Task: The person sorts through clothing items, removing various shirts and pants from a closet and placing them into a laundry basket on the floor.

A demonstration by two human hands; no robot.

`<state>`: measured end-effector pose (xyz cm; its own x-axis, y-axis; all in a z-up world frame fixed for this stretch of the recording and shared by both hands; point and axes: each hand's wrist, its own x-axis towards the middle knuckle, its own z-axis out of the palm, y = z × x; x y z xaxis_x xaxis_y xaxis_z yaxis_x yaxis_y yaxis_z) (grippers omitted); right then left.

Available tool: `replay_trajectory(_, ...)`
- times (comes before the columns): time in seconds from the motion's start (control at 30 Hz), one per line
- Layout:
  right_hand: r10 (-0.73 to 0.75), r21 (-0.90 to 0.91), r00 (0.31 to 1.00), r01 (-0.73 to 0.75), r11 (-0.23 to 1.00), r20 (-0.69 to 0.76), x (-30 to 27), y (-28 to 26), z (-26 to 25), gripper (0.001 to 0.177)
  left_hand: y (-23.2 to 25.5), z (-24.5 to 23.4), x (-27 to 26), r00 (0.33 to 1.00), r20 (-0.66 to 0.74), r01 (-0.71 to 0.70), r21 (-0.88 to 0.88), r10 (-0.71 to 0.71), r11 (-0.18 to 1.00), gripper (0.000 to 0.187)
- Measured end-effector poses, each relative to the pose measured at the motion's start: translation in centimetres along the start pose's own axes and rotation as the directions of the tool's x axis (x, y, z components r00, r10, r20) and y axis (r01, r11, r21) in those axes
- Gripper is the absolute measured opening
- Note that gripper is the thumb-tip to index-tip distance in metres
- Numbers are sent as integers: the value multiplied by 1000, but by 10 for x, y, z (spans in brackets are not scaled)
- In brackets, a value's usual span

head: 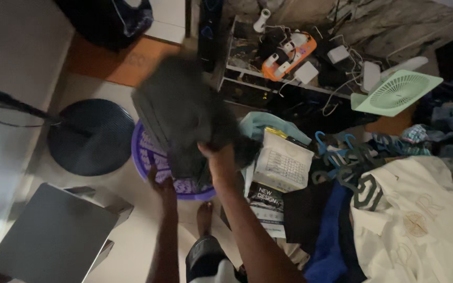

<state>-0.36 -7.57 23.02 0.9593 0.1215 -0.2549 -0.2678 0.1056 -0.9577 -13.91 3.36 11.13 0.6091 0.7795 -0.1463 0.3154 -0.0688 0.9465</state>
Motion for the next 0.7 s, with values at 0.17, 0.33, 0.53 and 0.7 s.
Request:
replay_trajectory(0.17, 300, -792, 928, -10, 611, 220, -6, 146, -82, 54, 43, -26, 16, 956, 276, -154, 172, 102, 973, 46)
replay_trajectory(0.33, 250, -529, 934, -81, 845, 256, -34, 85, -139, 53, 101, -3, -23, 893, 403, -222, 5, 201, 975, 37)
replay_trajectory(0.53, 152, -159, 966, -119, 980, 210, -124, -61, -208, 42, 225, 22, -158, 751, 641, -120, -108, 162, 987, 28)
replay_trajectory(0.7, -223, -54, 970, 229, 972, 95, -217, -131, -291, 41, 279, 55, -259, 528, 776, -242, -253, 346, 937, 34)
